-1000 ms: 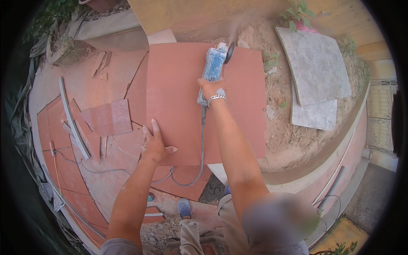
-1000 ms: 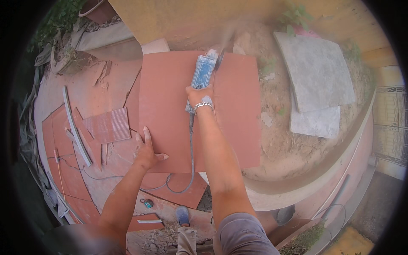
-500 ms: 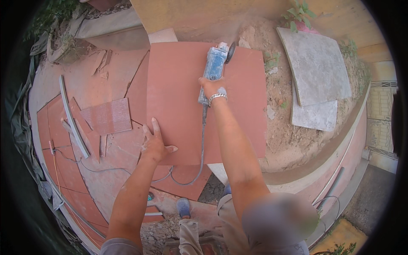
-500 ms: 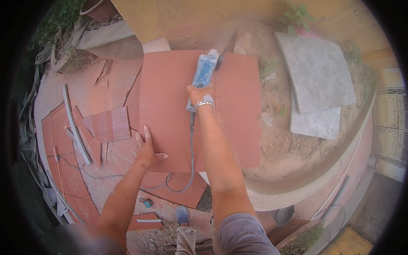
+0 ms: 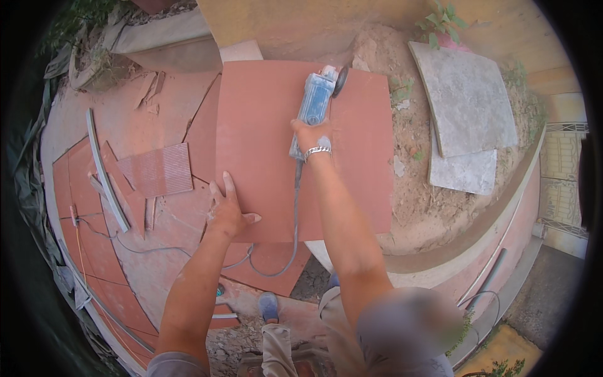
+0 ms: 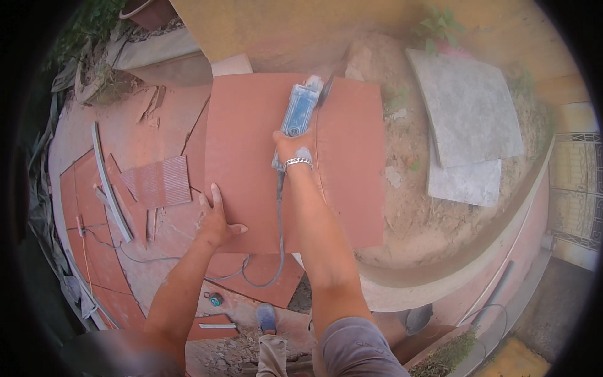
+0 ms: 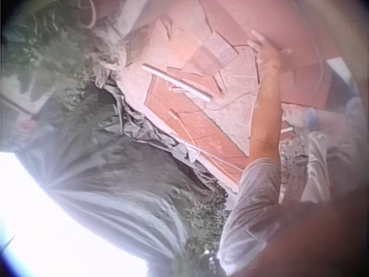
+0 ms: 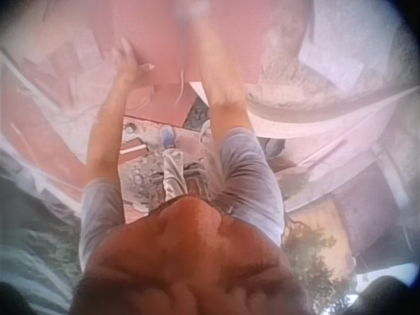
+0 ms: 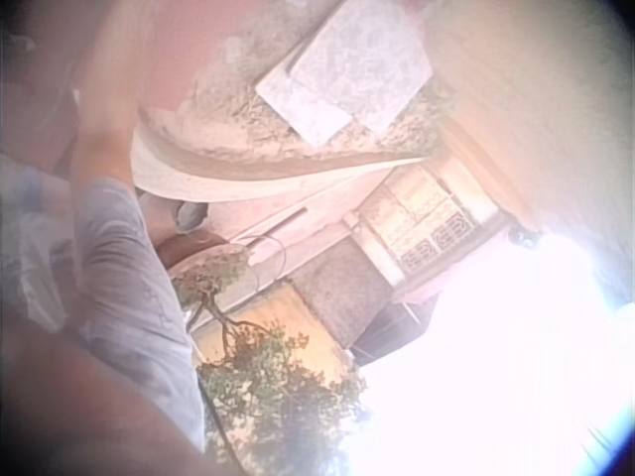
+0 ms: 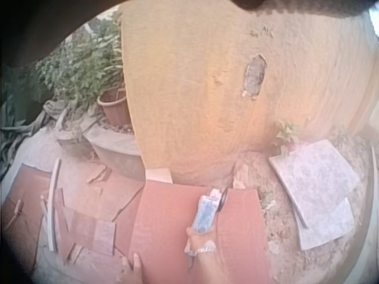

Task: The person measures a red tile and a floor area with a tape measure, marks the tile, and cuts it with an angle grinder. The person then places the cut tile onto the prepared floor area.

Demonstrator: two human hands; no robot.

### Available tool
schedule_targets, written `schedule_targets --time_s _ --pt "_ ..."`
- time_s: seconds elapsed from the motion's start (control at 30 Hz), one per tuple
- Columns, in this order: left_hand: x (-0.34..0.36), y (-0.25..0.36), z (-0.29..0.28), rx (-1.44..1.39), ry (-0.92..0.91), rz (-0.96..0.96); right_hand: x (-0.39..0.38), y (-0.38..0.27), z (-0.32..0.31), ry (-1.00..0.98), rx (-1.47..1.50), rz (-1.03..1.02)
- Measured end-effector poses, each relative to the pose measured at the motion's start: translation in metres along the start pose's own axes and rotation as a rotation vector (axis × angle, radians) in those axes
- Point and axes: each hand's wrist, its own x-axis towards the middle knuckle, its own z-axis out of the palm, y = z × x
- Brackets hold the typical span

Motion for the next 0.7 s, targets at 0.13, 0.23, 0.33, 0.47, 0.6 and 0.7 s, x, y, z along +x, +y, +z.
schedule_targets --time_s 0.13,0.23,0.33,0.47,0.6,0.7 --pt "0.003 -0.005 0.007 0.025 0.053 0.019 -0.009 0.005 -0.002 -0.065 0.031 0.057" --pt "0.005 -0.006 0.008 0.014 0.039 0.014 -0.011 0.010 -0.002 -0.072 0.027 0.042" --pt "0.004 -0.004 0.005 0.028 0.031 0.008 -0.012 0.014 0.002 -0.054 0.006 0.027" --pt "0.002 -0.001 0.003 0.024 -0.002 -0.029 -0.014 0.015 0.002 -0.036 -0.023 0.051" --pt "0.002 0.000 0.003 0.044 0.013 -0.023 -0.016 0.009 -0.002 -0.068 -0.022 0.083" --pt "0.003 -0.001 0.004 0.032 0.008 -0.022 -0.017 0.005 -0.003 -0.076 -0.045 0.061"
